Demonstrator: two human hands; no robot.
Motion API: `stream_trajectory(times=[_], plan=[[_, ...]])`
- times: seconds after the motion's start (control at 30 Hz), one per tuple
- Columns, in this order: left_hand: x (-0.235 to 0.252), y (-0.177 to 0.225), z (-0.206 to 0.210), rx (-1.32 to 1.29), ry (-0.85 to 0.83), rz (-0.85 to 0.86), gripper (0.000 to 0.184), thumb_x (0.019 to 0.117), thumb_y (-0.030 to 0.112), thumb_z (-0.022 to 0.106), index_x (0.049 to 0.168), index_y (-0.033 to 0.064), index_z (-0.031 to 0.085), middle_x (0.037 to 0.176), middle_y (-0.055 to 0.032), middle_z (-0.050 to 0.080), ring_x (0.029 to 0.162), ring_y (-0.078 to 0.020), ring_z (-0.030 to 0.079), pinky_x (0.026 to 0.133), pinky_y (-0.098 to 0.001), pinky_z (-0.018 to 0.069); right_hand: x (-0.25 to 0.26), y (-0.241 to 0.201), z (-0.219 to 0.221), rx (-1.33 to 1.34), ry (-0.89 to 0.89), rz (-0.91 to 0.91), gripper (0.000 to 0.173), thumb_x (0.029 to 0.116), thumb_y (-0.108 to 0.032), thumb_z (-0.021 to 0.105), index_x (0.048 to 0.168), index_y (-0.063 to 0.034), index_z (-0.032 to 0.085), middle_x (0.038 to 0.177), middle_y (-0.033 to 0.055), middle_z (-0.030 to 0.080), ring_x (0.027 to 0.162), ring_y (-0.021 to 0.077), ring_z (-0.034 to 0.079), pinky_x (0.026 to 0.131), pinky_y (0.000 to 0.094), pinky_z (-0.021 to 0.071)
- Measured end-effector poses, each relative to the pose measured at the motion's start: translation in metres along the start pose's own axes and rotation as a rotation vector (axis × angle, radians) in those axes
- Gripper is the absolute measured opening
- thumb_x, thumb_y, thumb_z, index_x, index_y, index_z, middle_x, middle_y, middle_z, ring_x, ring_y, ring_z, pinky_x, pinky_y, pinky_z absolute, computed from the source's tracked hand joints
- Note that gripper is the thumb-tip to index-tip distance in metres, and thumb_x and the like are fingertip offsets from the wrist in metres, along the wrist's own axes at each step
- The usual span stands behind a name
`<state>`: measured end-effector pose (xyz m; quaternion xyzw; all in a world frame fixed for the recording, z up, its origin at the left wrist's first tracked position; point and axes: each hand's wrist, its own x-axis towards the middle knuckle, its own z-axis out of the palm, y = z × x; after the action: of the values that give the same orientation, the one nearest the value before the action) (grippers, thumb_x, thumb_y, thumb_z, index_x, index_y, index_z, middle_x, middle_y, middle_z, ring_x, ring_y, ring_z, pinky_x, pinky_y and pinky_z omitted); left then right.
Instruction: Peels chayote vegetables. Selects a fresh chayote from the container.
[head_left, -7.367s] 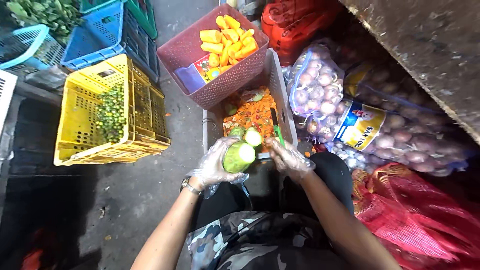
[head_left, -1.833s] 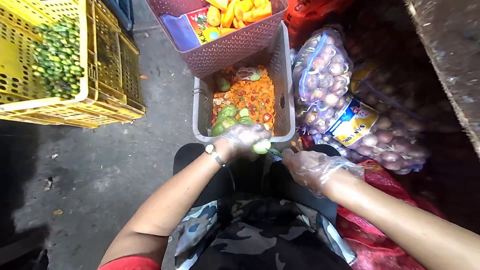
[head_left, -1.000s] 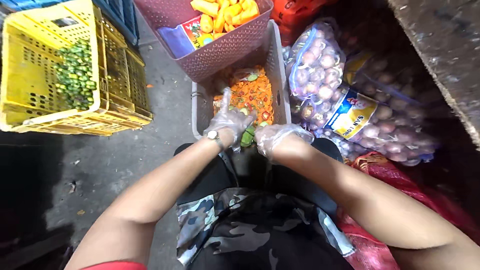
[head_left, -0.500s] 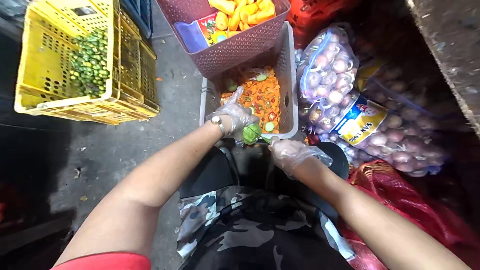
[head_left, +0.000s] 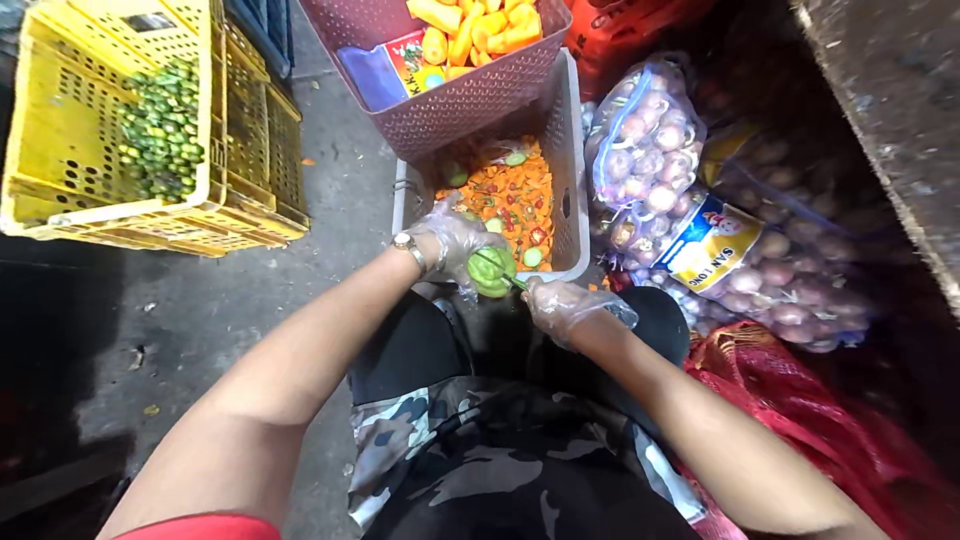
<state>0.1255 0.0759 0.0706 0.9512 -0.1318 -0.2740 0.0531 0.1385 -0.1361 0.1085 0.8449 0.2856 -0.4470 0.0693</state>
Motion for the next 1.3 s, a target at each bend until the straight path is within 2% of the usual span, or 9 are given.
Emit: stream_trajectory(times=[0.13,0.2,0.3,0.43,0.73,0.83,1.0,1.13,1.3], plan=[[-0.001,0.044,0.008,0.059,0.089,-0.024,0.101,0.0643,0.037,0.094,0.152,0.0348,0.045,0.142,-0.014,0.058,0.134,-0.0419,0.05,0.117,-0.0757,0.0045,-0.013,-0.001,0.002,0.02,-0.014,0.03,0.035,0.1103,-0.026,0.044,0.135,-0.0032,0.052,0.117,0.0236,0.067,0.11,0.0388,0.068,0.089,0.0574,0.0542],[0.006,0.055,0.019,0.063,0.114,-0.022,0.109,0.0599,0.037,0.095,0.155,0.0346,0.041,0.143,-0.016,0.055,0.133,-0.0436,0.049,0.116,-0.0731,0.0187,-0.016,-0.005,0.001,0.021,-0.016,0.03,0.034,0.1101,-0.025,0.044,0.136,-0.0041,0.051,0.117,0.0226,0.067,0.108,0.038,0.069,0.087,0.0567,0.055],[0.008,0.04,0.024,-0.017,0.13,0.062,0.099,0.06,0.037,0.095,0.148,0.0238,0.051,0.139,-0.0157,0.058,0.131,-0.0409,0.052,0.111,-0.0602,0.0377,-0.013,0.0,0.008,0.01,0.031,0.0,0.037,0.1119,-0.03,0.039,0.136,-0.0041,0.051,0.116,0.0233,0.068,0.112,0.0397,0.068,0.091,0.0573,0.0545],[0.007,0.035,0.026,-0.032,0.16,0.122,0.089,0.0628,0.036,0.092,0.143,0.0222,0.056,0.138,-0.0159,0.059,0.131,-0.0418,0.051,0.106,-0.0596,0.042,0.004,0.014,0.031,0.033,0.035,-0.021,0.045,0.1142,-0.034,0.029,0.14,-0.0013,0.047,0.119,0.0281,0.066,0.116,0.0444,0.066,0.096,0.0585,0.0526],[0.009,0.027,0.029,-0.128,0.166,0.108,0.089,0.0676,0.046,0.089,0.145,0.0208,0.055,0.14,-0.0179,0.058,0.131,-0.0429,0.051,0.105,-0.0603,0.0438,0.046,0.031,0.064,0.164,0.109,-0.05,0.044,0.1139,-0.035,0.032,0.144,-0.0042,0.044,0.115,0.0279,0.068,0.111,0.0448,0.068,0.094,0.0597,0.0531],[0.004,0.013,0.027,-0.342,0.29,0.147,0.086,0.0663,0.047,0.091,0.139,0.0134,0.059,0.135,-0.0188,0.061,0.124,-0.0374,0.058,0.103,-0.0565,0.0472,0.012,0.029,0.012,0.1,0.081,-0.061,0.043,0.1132,-0.034,0.035,0.14,-0.0045,0.05,0.116,0.0264,0.067,0.112,0.0442,0.067,0.093,0.0619,0.0523],[0.001,0.023,0.029,-0.676,0.47,0.244,0.091,0.063,0.038,0.093,0.141,0.0102,0.056,0.139,-0.009,0.062,0.127,-0.0211,0.059,0.11,-0.0465,0.0452,-0.051,0.019,-0.064,-0.248,0.129,-0.133,0.027,0.1049,-0.025,0.056,0.111,-0.0023,0.069,0.107,0.0221,0.069,0.105,0.0416,0.067,0.085,0.0635,0.0522],[-0.005,0.034,0.015,-0.551,0.411,0.156,0.088,0.0654,0.034,0.092,0.142,0.0115,0.055,0.134,-0.0146,0.064,0.121,-0.0307,0.062,0.102,-0.0573,0.0463,-0.067,-0.024,-0.079,-0.422,0.067,-0.061,0.025,0.105,-0.015,0.053,0.109,0.0056,0.067,0.109,0.0259,0.067,0.107,0.043,0.066,0.086,0.0596,0.0521],[-0.001,0.055,0.0,-0.336,0.142,-0.044,0.105,0.0676,0.046,0.093,0.156,0.0227,0.04,0.15,-0.0194,0.048,0.122,-0.0419,0.059,0.094,-0.0616,0.0512,-0.07,-0.029,-0.078,-0.411,0.09,-0.119,0.022,0.1034,-0.013,0.055,0.112,0.0035,0.066,0.108,0.0248,0.067,0.106,0.0416,0.066,0.085,0.058,0.0528]])
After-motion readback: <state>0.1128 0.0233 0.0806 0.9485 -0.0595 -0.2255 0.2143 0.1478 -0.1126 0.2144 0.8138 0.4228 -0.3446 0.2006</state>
